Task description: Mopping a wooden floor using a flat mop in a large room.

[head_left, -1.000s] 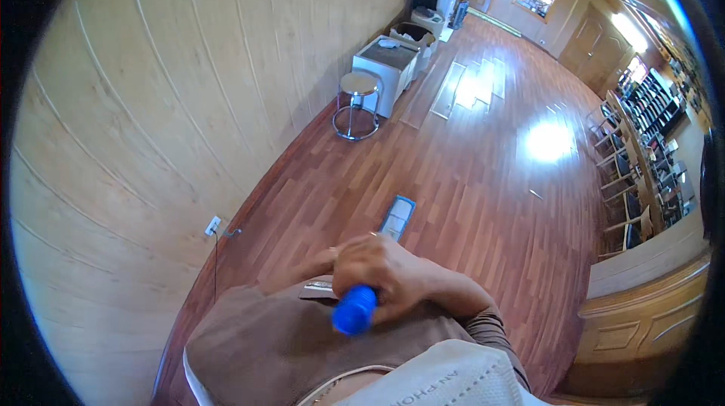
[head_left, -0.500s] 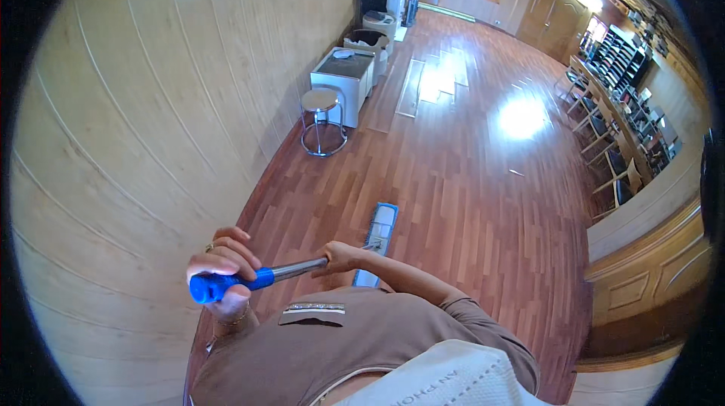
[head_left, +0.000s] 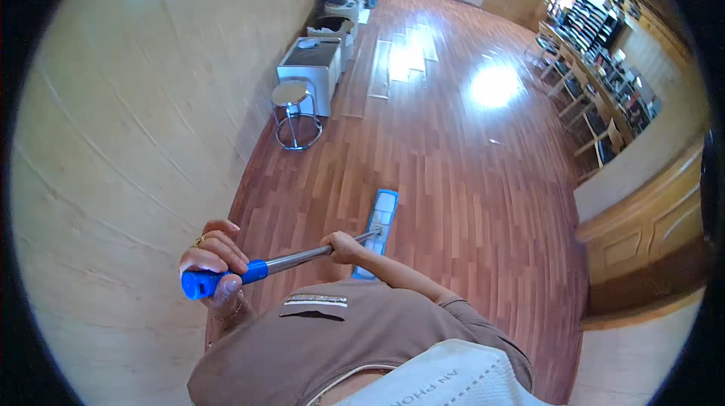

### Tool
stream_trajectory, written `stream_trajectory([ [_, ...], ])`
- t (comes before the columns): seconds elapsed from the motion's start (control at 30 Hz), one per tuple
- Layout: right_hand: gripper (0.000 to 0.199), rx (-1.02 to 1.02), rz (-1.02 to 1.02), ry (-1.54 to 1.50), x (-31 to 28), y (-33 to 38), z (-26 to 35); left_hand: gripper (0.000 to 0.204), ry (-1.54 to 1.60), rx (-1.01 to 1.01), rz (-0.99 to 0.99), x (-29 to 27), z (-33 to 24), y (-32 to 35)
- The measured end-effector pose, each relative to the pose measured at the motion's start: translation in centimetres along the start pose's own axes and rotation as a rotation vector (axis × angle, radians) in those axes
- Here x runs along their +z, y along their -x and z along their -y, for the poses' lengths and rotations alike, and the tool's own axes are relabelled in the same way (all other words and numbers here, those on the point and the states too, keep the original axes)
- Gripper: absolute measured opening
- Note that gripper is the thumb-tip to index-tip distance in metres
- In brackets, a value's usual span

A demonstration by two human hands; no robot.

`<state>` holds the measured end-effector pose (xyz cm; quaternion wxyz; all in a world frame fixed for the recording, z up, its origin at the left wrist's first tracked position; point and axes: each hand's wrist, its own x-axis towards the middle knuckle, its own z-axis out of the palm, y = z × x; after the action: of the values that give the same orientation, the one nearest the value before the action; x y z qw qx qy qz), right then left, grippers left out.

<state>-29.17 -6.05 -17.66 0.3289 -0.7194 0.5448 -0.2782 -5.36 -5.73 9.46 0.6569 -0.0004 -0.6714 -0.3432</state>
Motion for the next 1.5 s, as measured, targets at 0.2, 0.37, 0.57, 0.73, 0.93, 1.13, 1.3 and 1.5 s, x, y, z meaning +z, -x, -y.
stream_trajectory([
  [0.2, 0.006, 0.226, -0.236, 0.086, -0.6, 0.0, -1.7, 0.026, 0.102, -0.077, 0.127, -1.3, 4.6, -2.1],
  [0.37, 0.008, 0.37, -0.442, 0.112, 0.0, -1.6, -1.1, 0.031, 0.291, -0.131, 0.194, -4.9, 11.1, -3.5],
  [0.57, 0.012, 0.47, -0.778, 0.194, -0.6, 1.9, -0.4, 0.028, 0.509, -0.145, 0.407, -3.1, 15.8, -6.6],
  [0.73, 0.011, 0.777, -0.883, 0.232, -1.7, 2.1, 2.3, 0.026, 0.656, -0.145, 0.469, -1.7, 19.0, -9.8],
  [0.93, 0.008, 0.971, -1.073, 0.166, -3.1, 0.8, 5.6, 0.019, 0.889, -0.074, 0.645, 0.3, 24.0, -14.7],
  [1.13, 0.009, 1.066, -1.279, 0.186, -4.5, 0.1, 7.2, 0.015, 1.078, -0.004, 0.839, 4.0, 26.2, -20.2],
  [1.3, 0.011, 1.286, -1.318, 0.188, -5.9, 0.2, 10.6, 0.017, 1.191, -0.021, 0.938, 7.8, 27.1, -22.8],
  [1.5, 0.011, 1.435, -1.41, 0.186, -6.0, 0.8, 13.0, 0.017, 1.29, -0.091, 1.08, 12.7, 28.0, -23.9],
])
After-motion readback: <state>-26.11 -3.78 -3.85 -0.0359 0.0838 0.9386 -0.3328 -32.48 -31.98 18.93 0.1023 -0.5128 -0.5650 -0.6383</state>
